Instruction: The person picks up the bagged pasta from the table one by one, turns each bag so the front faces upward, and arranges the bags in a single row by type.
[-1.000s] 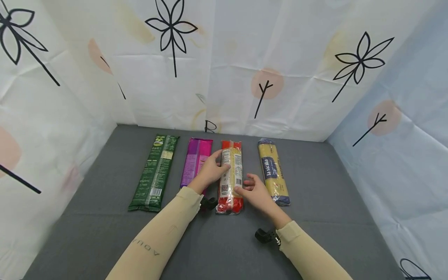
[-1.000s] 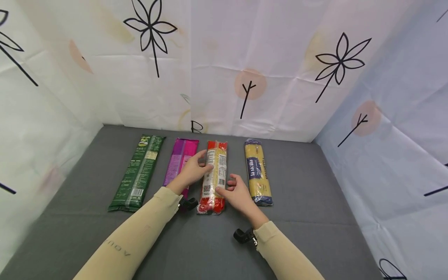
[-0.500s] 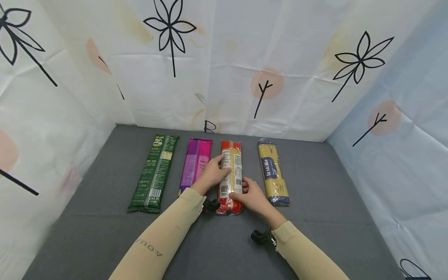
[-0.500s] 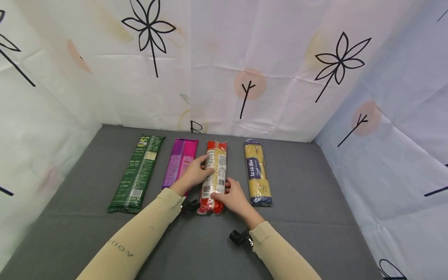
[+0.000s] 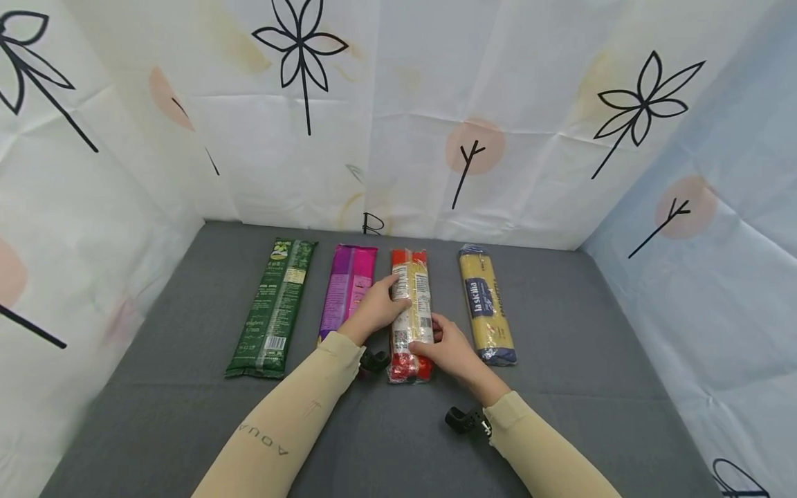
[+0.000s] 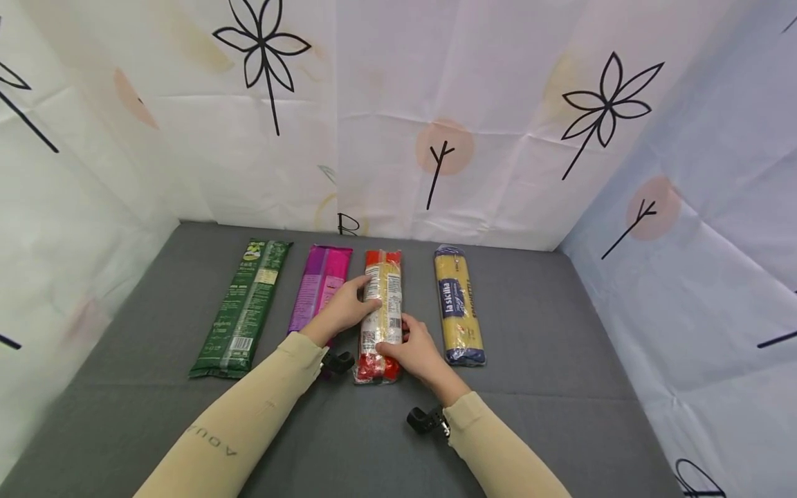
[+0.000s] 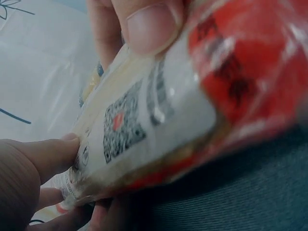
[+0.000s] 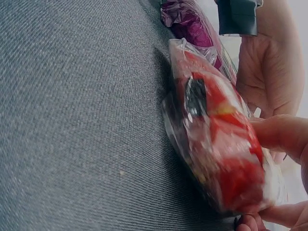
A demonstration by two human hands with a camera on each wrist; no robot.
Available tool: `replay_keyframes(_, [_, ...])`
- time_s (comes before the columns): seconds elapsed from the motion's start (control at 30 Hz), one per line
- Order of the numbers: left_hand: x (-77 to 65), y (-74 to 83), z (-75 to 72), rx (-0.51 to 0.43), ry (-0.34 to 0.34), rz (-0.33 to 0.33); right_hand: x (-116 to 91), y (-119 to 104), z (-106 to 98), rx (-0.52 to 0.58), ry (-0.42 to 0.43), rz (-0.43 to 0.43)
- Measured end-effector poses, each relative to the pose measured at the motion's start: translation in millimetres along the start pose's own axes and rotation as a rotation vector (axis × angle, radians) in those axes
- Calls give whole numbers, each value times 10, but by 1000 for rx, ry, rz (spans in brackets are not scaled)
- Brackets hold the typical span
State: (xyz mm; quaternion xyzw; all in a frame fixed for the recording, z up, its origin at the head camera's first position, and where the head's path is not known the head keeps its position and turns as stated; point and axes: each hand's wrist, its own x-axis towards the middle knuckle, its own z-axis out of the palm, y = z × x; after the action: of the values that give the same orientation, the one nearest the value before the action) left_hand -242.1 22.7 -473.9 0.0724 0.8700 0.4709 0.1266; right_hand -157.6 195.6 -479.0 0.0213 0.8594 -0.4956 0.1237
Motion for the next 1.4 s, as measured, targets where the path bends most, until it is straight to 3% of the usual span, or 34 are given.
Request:
replay_keyframes(0.37, [-33,-55,57,-153,34,-17,-15,-7,-34,206,-41,-38])
replay_keyframes(0.6, [-50,-91,95,-208,35,-18,-174,-229,-100,302,-84,-13])
replay_keyframes(0.73, [-80,-71,98,-229,48,-10,-195,-215,-92,373,-91,-8])
replay_keyframes(0.93, [-142,-4,66,-258,80,7,-80,36,-25,469,-109,-23])
replay_keyframes(1.23, [-169,56,26,-263,121,99,-83,-14,-41,545,-61,-89])
replay_keyframes(1.4, [-210,117,-9,-288,124,120,-94,-113,-96,506,-9,-164])
